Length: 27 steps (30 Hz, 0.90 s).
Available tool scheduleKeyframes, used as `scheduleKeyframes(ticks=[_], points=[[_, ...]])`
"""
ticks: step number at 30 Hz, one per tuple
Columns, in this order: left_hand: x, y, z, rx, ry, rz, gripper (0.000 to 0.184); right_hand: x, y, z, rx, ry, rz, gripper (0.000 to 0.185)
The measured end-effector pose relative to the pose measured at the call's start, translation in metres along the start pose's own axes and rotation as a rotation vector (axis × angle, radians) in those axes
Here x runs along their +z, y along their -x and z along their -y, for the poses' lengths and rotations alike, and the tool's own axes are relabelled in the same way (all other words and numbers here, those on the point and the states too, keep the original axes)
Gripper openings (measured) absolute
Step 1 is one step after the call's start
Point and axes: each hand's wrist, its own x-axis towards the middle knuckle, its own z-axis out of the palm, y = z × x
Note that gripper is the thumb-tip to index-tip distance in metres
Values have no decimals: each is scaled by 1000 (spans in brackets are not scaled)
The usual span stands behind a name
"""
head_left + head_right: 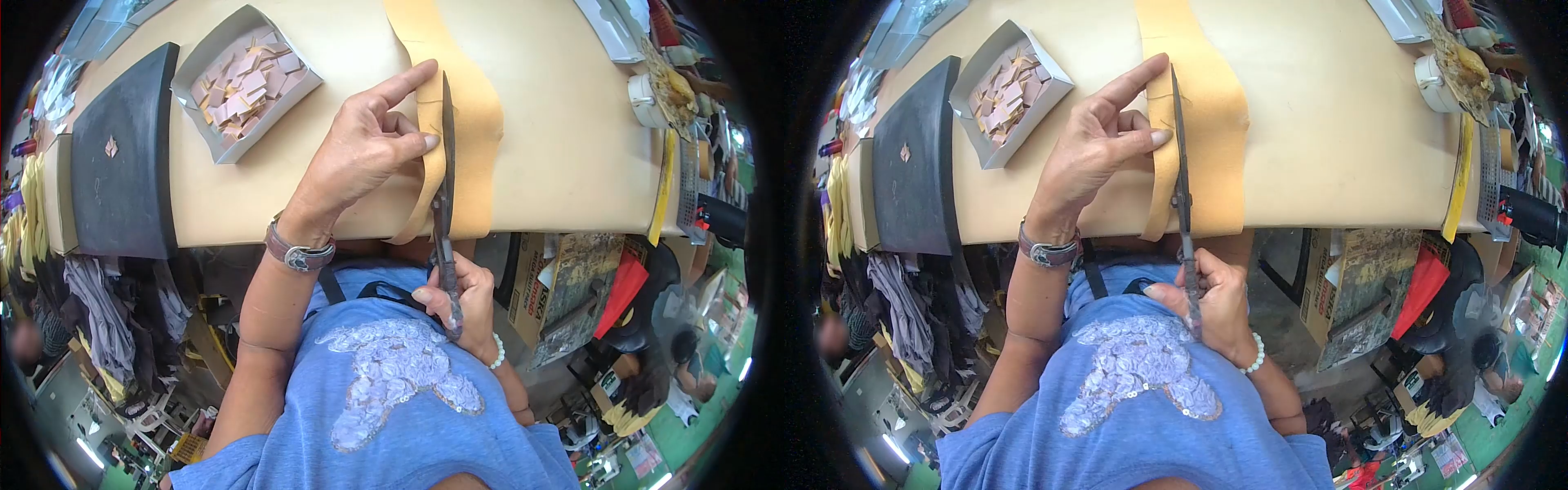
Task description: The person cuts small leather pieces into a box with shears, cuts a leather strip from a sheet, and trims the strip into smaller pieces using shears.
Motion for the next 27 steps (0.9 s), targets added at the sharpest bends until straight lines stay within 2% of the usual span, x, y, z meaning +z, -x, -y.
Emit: scheduleKeyframes(ticks=[12, 19, 27], points=[[0, 0, 4, 44, 5, 10, 63, 5, 0, 6, -15, 13, -46, 28], [-6, -18, -6, 32, 119, -126, 55, 6, 2, 4, -2, 10, -48, 30], [-13, -21, -2, 73, 120, -57, 53, 4, 2, -2, -52, 33, -27, 35]])
